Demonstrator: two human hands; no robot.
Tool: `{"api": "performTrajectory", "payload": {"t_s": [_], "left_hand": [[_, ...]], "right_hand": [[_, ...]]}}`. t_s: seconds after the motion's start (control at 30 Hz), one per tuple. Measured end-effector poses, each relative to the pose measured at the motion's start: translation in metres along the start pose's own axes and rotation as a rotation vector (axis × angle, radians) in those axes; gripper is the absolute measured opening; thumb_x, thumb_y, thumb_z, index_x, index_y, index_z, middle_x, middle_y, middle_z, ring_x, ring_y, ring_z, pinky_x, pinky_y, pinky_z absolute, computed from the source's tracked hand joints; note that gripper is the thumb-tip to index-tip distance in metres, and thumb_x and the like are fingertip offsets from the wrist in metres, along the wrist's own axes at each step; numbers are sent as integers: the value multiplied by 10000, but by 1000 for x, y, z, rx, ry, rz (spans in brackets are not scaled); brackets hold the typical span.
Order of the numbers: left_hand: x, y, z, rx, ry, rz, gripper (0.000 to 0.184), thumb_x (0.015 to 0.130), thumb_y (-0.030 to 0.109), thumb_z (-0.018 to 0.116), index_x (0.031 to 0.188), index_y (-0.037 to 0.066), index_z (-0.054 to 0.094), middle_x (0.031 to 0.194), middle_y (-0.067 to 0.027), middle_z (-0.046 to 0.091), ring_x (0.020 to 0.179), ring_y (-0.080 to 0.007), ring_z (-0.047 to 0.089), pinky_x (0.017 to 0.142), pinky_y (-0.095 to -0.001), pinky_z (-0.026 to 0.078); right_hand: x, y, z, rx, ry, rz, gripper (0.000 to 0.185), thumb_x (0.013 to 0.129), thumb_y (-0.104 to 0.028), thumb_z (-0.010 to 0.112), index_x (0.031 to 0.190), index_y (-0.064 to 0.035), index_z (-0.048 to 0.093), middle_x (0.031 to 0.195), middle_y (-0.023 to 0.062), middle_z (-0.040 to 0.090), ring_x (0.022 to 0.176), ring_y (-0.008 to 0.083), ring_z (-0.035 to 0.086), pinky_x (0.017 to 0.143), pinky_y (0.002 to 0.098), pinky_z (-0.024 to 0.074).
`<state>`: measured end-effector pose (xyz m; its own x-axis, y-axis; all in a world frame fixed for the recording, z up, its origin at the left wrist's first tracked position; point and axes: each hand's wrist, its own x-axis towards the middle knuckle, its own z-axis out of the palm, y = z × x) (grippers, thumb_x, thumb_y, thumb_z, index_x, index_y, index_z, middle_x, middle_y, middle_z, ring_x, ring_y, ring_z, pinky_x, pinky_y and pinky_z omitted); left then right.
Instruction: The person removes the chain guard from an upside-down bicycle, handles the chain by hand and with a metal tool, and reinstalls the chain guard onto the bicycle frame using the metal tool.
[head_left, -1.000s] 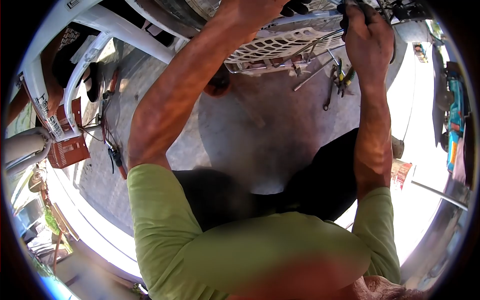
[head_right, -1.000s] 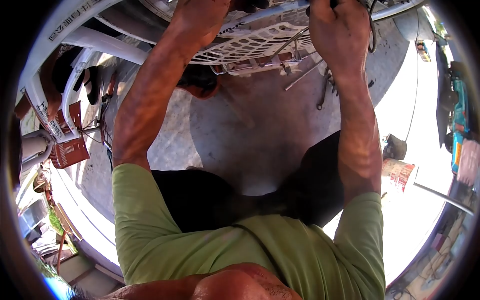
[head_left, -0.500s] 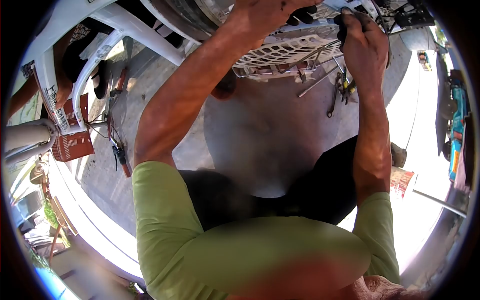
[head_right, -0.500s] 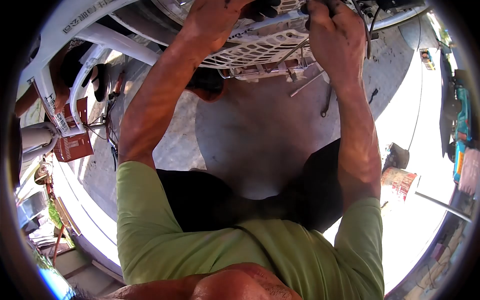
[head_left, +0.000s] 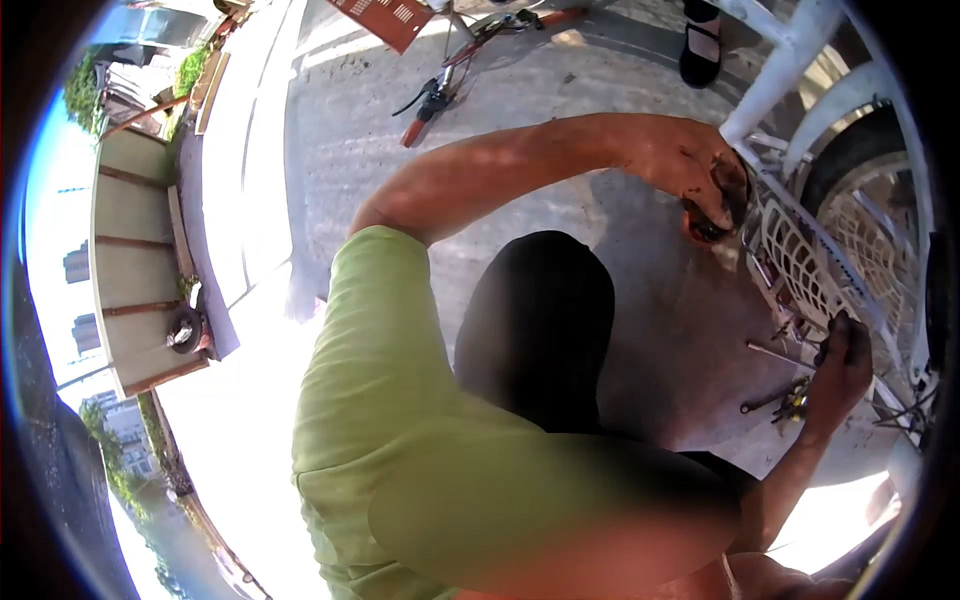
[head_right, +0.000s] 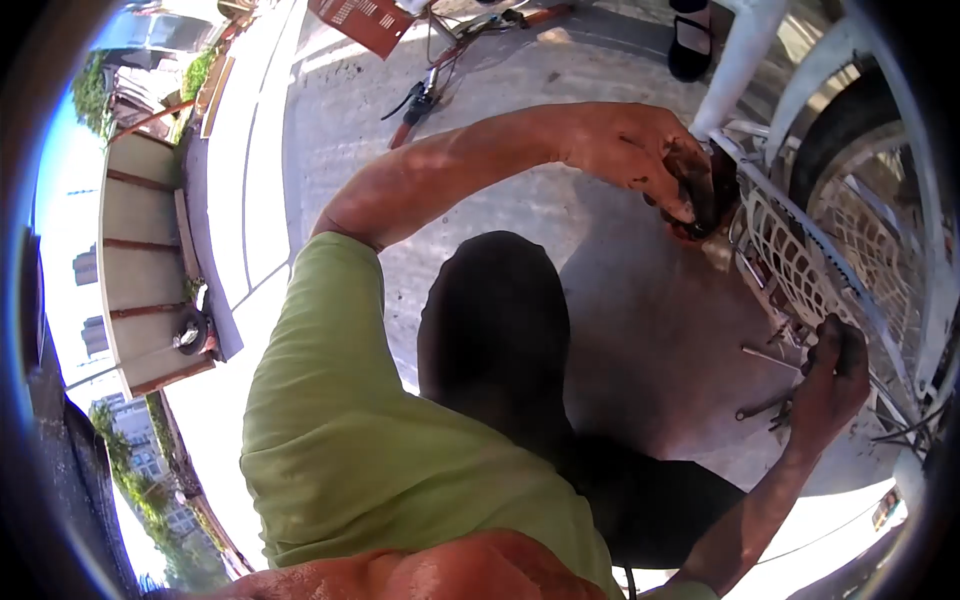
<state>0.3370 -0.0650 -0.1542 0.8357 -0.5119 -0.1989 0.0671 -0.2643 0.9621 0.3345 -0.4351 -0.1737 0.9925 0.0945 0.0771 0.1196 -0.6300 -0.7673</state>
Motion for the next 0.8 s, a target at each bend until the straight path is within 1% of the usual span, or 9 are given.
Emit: {"api": "performTrajectory", "payload": {"t_s": [0.03,0.17,0.27,0.4,0.53,0.6,0.67,0.77,0.8], "left_hand": [[-33,-31,-15,-76,57,11,328,849,201,742,1081,-24,685,909,-51,709,846,-130,634,785,-281,518],[-199,-170,-63,-119,674,-389,245,869,169,697,1054,10,694,963,-54,712,824,-128,664,719,-264,516],[-337,-274,-45,-131,1149,-790,238,829,205,711,1002,43,698,866,-41,702,732,-143,682,629,-273,530],[-478,-361,44,-166,1130,-1279,189,821,204,734,931,57,691,798,-43,694,661,-146,671,548,-296,522],[-499,-373,131,-406,1148,-1240,246,813,211,755,982,54,669,794,-61,693,656,-154,672,546,-300,531],[-490,-391,160,-455,1239,-1156,249,789,196,753,956,36,658,795,-90,694,655,-169,674,553,-320,531],[-472,-407,169,79,1173,-1290,245,760,194,741,905,17,652,787,-125,687,648,-184,669,552,-342,520],[-451,-403,164,458,1125,-1359,223,756,187,696,862,-3,643,768,-149,672,653,-188,656,556,-356,508],[-456,-413,162,330,1095,-1336,222,768,184,672,875,-7,641,766,-142,670,659,-186,650,557,-346,508]], "right_hand": [[1,8,10,-28,-77,-49,231,967,-229,579,1000,-15,660,752,-3,586,646,62,473,565,229,377],[5,34,44,-138,-424,-40,223,958,-200,569,1019,0,645,756,19,582,662,91,494,595,256,411],[11,54,64,-113,-606,-44,245,949,-183,569,1069,24,624,832,78,620,736,142,559,674,292,481],[11,46,92,-203,-745,-12,283,948,-196,585,1117,30,609,964,131,647,824,201,613,747,336,534],[10,46,108,-268,-833,106,300,955,-204,591,1163,12,603,1027,137,651,839,242,636,733,374,560],[12,51,110,-346,-872,129,355,964,-203,588,1266,-18,562,1172,148,616,989,265,621,816,404,552],[20,80,109,-548,-900,-6,431,970,-206,585,1363,-49,501,1316,154,548,1146,286,564,910,428,522],[17,169,103,-879,-883,-337,533,974,-222,587,1458,-82,416,1468,156,437,1319,308,453,1026,446,461],[8,177,108,-877,-884,-388,542,972,-233,589,1461,-83,411,1477,155,427,1329,308,443,1036,445,451]]}}
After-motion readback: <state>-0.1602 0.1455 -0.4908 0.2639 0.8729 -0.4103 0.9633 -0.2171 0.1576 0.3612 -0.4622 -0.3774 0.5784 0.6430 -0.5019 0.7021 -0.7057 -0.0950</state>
